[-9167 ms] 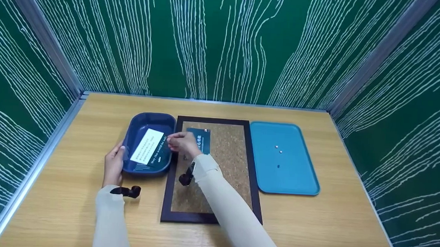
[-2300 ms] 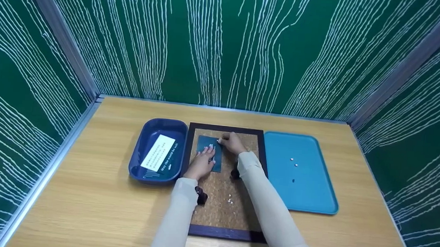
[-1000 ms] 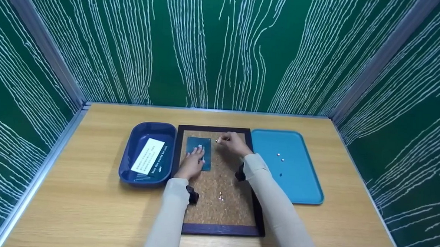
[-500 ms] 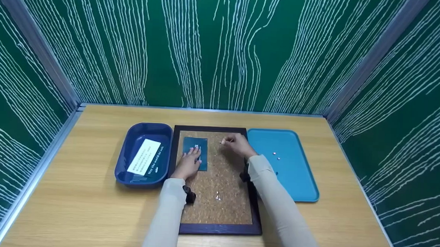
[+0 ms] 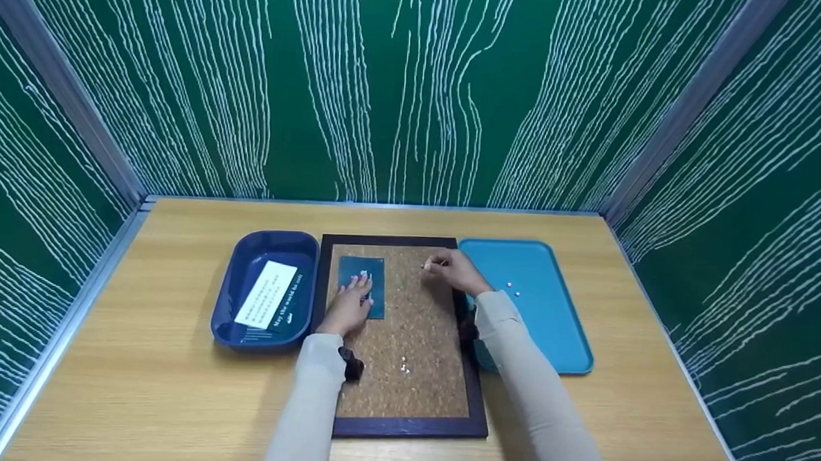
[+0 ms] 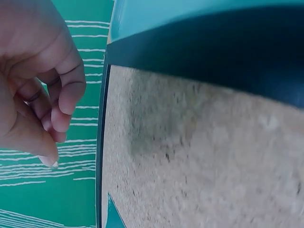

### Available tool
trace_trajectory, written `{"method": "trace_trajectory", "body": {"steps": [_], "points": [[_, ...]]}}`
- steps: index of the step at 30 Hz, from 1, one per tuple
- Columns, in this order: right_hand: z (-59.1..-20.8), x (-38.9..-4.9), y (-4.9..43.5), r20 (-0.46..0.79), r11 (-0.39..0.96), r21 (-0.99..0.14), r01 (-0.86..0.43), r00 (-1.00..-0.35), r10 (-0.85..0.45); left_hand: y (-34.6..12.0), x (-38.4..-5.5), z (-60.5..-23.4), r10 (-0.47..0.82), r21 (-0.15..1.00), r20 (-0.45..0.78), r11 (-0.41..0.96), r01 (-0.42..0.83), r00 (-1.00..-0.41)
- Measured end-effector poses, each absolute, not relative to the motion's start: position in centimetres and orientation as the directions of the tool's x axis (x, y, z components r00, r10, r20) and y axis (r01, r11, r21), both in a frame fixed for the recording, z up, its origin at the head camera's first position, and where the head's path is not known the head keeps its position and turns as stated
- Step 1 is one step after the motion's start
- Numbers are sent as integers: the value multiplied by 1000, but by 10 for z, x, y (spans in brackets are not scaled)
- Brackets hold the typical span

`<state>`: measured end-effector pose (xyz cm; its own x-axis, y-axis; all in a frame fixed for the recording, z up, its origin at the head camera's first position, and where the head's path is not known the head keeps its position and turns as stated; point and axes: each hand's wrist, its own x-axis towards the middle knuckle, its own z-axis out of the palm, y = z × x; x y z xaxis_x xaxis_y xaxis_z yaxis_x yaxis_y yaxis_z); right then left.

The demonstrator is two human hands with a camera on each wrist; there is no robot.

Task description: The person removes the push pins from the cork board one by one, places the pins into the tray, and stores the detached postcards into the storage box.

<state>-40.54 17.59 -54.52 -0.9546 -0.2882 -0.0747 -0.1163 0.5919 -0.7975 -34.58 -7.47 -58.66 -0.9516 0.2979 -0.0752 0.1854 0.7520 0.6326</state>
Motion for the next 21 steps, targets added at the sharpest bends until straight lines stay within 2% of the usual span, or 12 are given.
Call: {"method": "trace_trajectory", "body": {"steps": [7, 21], "points": [[-547, -404, 188, -127, 602, -797, -46, -962, -241, -75, -347, -587, 296, 631, -83, 755, 180, -952], [-552, -400, 216, -114, 606, -794, -49, -967, -228, -77, -347, -589, 307, 642, -81, 744, 186, -948]]}}
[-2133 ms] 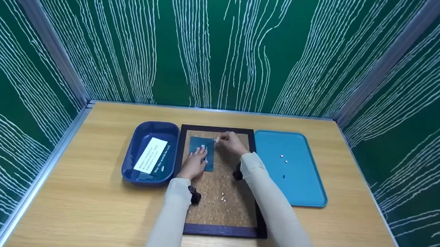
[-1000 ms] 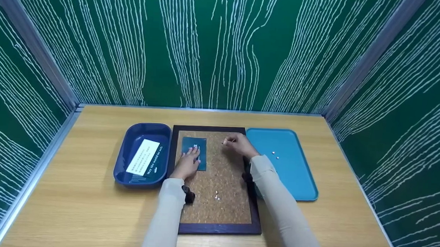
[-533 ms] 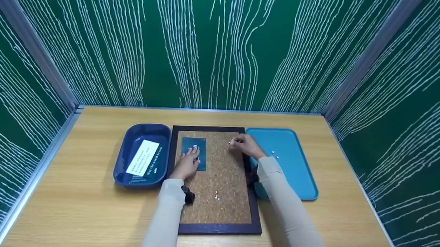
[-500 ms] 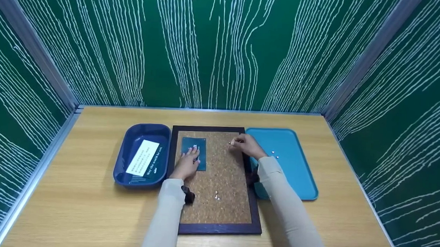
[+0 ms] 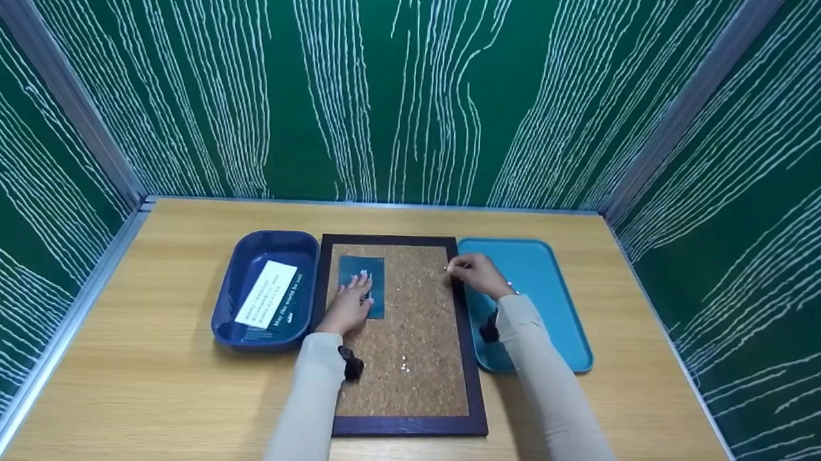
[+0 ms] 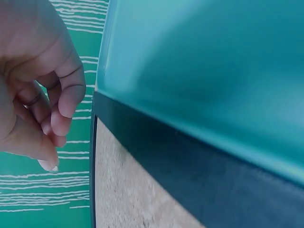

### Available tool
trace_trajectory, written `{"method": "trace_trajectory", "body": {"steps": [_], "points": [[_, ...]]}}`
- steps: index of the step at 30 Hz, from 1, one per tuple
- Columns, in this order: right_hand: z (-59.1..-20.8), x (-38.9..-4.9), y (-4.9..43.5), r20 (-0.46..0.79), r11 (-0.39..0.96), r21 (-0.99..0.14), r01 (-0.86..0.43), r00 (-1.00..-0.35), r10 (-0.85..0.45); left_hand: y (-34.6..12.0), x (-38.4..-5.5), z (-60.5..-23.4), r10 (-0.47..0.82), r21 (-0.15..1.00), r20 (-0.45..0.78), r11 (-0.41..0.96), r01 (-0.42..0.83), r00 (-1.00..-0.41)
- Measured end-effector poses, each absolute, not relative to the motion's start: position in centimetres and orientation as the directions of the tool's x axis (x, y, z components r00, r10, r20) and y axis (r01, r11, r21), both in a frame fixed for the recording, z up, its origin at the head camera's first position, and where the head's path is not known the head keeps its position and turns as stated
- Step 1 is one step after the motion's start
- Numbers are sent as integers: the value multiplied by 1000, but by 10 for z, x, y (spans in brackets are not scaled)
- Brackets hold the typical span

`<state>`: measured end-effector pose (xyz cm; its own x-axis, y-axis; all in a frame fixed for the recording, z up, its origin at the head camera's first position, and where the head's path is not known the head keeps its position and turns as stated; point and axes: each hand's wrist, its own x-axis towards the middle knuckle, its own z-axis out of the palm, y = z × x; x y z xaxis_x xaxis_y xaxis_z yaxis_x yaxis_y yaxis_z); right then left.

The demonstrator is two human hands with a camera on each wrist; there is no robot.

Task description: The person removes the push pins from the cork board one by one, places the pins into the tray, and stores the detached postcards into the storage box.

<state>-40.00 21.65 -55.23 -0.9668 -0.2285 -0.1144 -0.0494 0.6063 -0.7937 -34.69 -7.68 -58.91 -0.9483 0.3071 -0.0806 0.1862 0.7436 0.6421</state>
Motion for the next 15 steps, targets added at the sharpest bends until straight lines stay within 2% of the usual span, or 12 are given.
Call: {"method": "trace_trajectory", "body": {"steps": [15], "points": [[-552, -394, 248, -119, 618, -785, -33, -972, -203, -77, -346, -588, 305, 648, -69, 738, 190, -950]]}}
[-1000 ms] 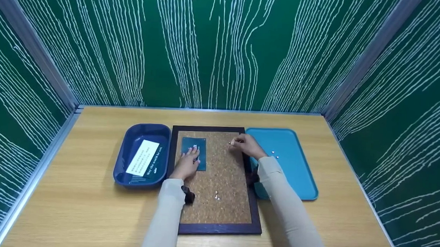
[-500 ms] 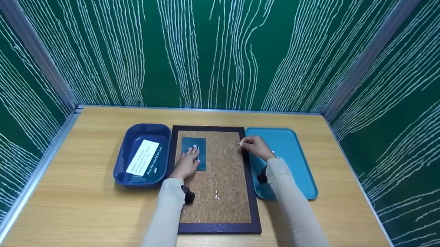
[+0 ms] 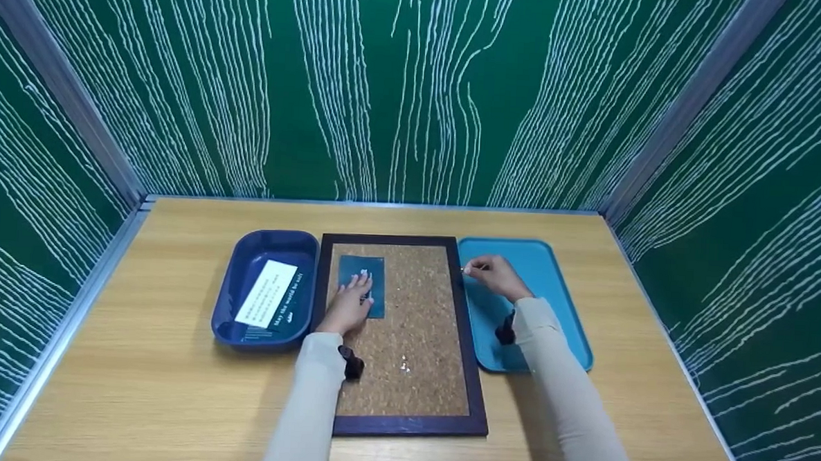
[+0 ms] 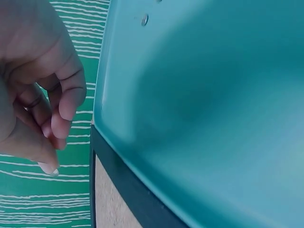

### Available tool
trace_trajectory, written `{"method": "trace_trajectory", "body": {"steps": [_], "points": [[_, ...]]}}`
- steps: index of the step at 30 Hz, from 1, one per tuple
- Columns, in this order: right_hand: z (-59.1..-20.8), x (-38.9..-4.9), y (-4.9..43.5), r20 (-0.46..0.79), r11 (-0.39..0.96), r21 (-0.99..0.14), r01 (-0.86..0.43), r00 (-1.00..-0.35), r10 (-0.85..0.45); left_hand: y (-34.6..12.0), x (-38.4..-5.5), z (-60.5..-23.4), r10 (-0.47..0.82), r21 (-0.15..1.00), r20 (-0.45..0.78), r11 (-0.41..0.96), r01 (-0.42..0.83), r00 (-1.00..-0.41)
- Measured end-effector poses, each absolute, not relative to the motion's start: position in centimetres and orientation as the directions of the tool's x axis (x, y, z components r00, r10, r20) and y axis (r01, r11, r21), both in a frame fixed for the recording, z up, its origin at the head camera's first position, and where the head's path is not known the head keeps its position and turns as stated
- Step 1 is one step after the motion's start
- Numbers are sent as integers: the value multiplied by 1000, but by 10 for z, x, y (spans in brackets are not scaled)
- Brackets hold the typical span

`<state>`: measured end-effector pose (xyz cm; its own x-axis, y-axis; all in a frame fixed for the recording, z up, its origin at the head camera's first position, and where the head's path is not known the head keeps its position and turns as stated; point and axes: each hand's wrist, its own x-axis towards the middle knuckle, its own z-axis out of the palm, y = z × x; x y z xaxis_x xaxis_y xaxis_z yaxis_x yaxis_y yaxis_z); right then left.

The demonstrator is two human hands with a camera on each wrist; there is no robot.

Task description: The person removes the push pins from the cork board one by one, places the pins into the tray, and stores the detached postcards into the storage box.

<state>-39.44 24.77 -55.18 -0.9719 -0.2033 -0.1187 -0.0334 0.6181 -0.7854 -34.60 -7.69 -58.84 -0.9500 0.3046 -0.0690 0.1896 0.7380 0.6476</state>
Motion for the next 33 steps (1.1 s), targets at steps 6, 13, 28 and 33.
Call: {"method": "trace_trajectory", "body": {"steps": [6, 13, 28, 33], "points": [[-554, -392, 258, -114, 631, -775, -38, -974, -197, -77, -346, -588, 307, 650, -73, 736, 189, -949], [-553, -387, 269, -117, 638, -769, -34, -974, -193, -77, -346, -589, 299, 655, -80, 734, 176, -951], [-559, -379, 291, -115, 679, -733, -38, -977, -179, -78, -347, -591, 304, 652, -77, 736, 182, -950], [-559, -378, 299, -123, 680, -733, -22, -979, -165, -77, -347, -590, 303, 657, -70, 731, 185, -950]]}}
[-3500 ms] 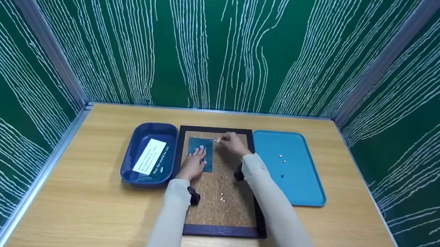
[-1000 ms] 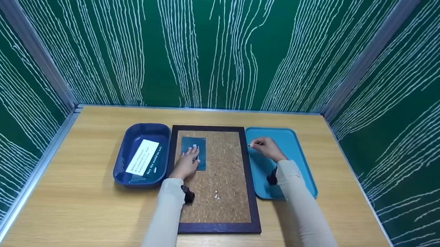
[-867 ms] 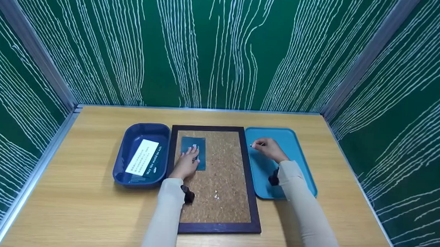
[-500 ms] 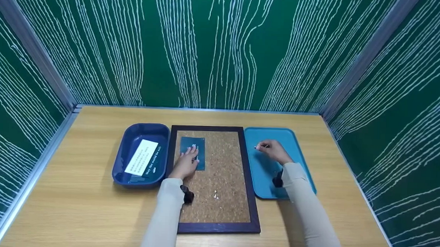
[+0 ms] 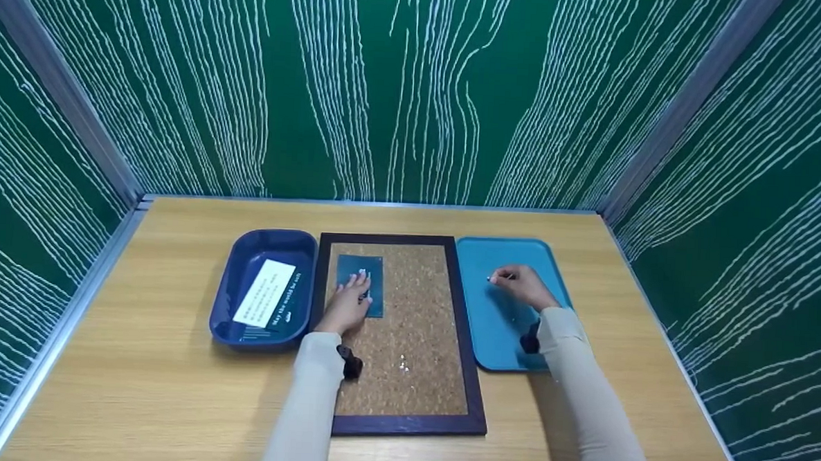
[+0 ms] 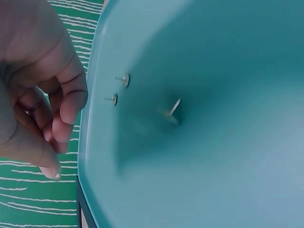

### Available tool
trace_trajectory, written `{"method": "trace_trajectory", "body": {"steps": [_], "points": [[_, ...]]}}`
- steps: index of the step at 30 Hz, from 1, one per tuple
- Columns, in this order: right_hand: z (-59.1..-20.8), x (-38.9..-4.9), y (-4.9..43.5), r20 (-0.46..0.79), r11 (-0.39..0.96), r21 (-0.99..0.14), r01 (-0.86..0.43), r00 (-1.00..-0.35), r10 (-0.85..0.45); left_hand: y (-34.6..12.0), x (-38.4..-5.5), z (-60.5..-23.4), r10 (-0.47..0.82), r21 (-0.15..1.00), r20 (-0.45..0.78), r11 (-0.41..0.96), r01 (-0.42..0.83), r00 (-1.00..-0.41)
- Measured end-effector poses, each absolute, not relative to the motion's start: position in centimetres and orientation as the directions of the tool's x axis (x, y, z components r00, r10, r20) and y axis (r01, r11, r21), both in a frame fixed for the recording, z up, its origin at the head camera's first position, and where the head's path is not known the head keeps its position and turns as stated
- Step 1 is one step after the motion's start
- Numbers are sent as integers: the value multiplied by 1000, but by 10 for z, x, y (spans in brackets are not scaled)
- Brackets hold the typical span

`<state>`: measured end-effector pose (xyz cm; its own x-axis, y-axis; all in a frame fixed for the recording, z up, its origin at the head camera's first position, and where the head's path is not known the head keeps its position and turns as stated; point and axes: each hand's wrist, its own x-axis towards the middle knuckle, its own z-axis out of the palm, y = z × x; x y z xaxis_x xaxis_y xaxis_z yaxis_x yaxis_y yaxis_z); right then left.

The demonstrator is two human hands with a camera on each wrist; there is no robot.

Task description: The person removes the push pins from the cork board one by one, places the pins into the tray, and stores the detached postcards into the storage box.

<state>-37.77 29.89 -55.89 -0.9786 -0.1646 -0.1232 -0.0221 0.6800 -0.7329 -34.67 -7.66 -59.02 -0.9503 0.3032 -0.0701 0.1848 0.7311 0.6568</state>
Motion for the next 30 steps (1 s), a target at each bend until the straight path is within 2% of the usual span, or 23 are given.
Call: {"method": "trace_trajectory", "body": {"steps": [7, 30], "points": [[-559, -375, 312, -120, 663, -748, -35, -975, -187, -75, -347, -591, 299, 650, -58, 735, 192, -952], [-558, -368, 323, -188, 701, -711, 50, -975, -122, -76, -345, -589, 292, 656, -70, 734, 176, -954]]}}
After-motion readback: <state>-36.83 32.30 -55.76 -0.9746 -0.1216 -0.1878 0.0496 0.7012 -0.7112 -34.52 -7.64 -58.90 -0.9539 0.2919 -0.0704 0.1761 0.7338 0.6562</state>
